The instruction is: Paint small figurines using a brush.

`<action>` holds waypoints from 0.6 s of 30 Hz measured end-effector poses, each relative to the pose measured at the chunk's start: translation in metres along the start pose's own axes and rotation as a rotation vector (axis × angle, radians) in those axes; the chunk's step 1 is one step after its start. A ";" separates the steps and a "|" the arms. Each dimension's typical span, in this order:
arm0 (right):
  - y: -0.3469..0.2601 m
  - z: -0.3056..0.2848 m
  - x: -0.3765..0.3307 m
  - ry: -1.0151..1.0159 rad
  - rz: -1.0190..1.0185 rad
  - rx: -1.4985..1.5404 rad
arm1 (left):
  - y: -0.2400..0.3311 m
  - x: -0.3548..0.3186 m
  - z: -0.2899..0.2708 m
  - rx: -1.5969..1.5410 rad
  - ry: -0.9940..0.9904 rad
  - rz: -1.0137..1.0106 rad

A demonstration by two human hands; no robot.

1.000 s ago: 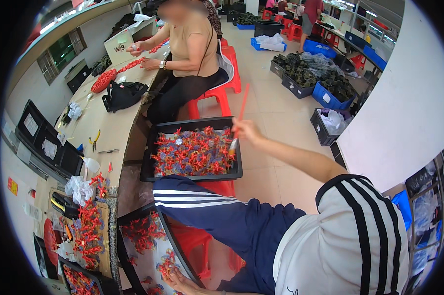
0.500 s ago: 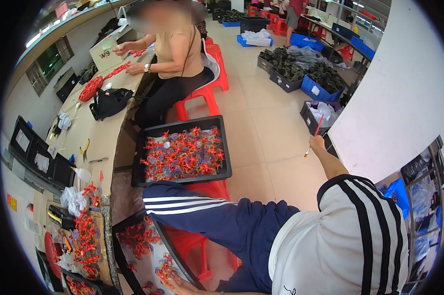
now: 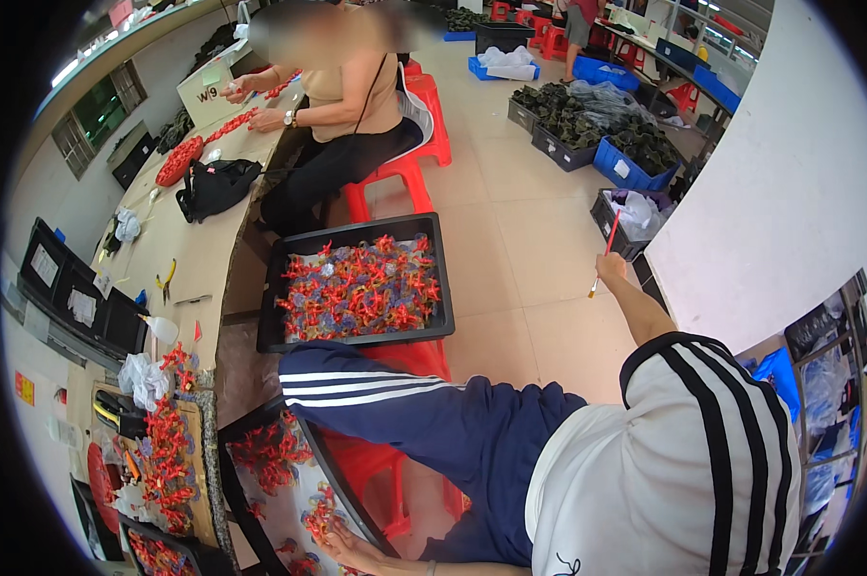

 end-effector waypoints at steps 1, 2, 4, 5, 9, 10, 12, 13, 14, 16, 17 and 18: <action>-0.003 0.008 -0.006 -0.041 -0.001 0.016 | 0.001 -0.003 -0.002 0.007 0.006 -0.003; -0.007 0.014 -0.010 -0.046 0.002 0.011 | 0.002 -0.005 -0.004 0.014 0.009 -0.007; -0.015 0.025 -0.014 -0.066 -0.043 0.038 | 0.001 -0.007 -0.003 0.027 0.005 -0.022; -0.010 0.027 -0.013 -0.067 -0.034 0.032 | 0.001 -0.007 -0.004 0.033 0.003 -0.031; 0.036 0.023 0.019 -0.017 -0.008 -0.009 | -0.011 -0.003 0.002 0.028 -0.024 -0.072; 0.053 0.012 0.033 0.042 0.024 -0.040 | -0.015 -0.002 0.005 0.020 -0.027 -0.080; 0.018 -0.002 0.024 0.026 -0.025 -0.018 | -0.007 -0.002 -0.001 0.035 0.013 -0.040; -0.006 -0.010 0.020 0.032 -0.058 -0.001 | -0.004 -0.001 -0.003 0.039 0.034 -0.017; -0.027 -0.029 0.024 0.052 -0.095 0.017 | -0.002 -0.001 -0.004 0.029 0.053 0.002; -0.055 -0.060 0.034 0.087 -0.155 0.054 | 0.003 0.002 -0.006 0.019 0.082 0.040; -0.066 -0.073 0.036 0.103 -0.180 0.071 | 0.007 0.002 -0.009 0.017 0.094 0.055; -0.077 -0.085 0.039 0.117 -0.204 0.088 | 0.011 0.002 -0.013 0.018 0.107 0.071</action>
Point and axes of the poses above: each hand's wrist, its own x-axis towards the middle knuckle, its own z-axis out of the palm, y = z × x, the point moved 8 cm from there along x, towards the middle knuckle, and after that the axes turned 3 degrees about -y, right-handed, at the moved point
